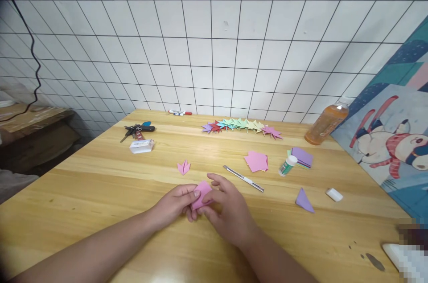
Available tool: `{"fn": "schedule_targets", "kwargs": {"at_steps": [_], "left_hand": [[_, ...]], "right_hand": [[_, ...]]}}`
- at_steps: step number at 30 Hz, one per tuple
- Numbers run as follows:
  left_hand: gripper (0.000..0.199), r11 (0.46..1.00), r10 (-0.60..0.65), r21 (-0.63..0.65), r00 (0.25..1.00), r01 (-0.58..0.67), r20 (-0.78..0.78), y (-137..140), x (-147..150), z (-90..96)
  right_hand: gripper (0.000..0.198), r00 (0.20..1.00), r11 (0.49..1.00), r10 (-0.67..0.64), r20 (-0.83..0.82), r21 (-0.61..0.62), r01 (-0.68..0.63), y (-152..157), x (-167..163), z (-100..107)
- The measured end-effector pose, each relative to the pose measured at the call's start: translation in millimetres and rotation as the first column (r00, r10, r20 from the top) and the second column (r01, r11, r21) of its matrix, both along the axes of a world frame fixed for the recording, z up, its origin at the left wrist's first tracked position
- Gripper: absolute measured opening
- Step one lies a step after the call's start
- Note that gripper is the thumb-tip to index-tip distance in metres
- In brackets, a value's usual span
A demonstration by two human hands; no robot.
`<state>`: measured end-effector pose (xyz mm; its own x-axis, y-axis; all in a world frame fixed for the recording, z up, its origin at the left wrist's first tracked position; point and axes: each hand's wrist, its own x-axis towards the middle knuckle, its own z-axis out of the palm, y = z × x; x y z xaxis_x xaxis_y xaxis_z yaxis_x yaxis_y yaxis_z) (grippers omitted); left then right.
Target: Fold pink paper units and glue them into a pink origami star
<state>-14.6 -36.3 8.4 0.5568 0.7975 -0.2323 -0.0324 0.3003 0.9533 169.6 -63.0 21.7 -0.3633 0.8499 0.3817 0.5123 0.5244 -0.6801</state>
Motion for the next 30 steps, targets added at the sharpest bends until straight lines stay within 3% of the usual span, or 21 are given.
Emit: {"fn": "schedule_targets", "kwargs": {"at_steps": [5,10,14,20,22,26,30], "left_hand": [[0.038,1.0,-0.002,0.016,1.0,0.002,-0.005,-1,1,1.2],[0.046,0.987,0.012,0.163,0.992,0.008,-0.123,-3,0,5.4],[0.036,0.917,0.059,0.393,0.949,0.072,-0.311,-2,-1,5.5],[0.035,0.912,0.054,0.394,0.923,0.109,-0.382,-1,-2,0.8],[0.036,0.903,0.066,0.414,0.912,0.119,-0.405,0,-3,1.1],[0.037,0.84,0.121,0.513,0.861,0.177,-0.495,1,-5,3.0],[0.04,0.789,0.16,0.572,0.826,0.222,-0.541,2,-6,3.9]], "right_hand": [[0.008,0.994,0.986,-0.039,-0.099,-0.166,0.022,6,-1,2],[0.013,0.959,0.899,-0.173,-0.223,-0.433,0.061,12,-3,-6],[0.015,0.97,0.913,-0.178,-0.165,-0.395,0.1,11,-3,-10],[0.019,0.977,0.949,-0.203,-0.071,-0.258,0.179,8,-3,-6],[0.01,0.97,0.944,-0.192,-0.151,-0.299,0.141,8,-3,-6],[0.042,0.926,0.88,-0.148,-0.347,-0.473,-0.036,12,-3,-9],[0.017,0.92,0.821,-0.13,-0.369,-0.561,-0.109,17,-1,-12]]}}
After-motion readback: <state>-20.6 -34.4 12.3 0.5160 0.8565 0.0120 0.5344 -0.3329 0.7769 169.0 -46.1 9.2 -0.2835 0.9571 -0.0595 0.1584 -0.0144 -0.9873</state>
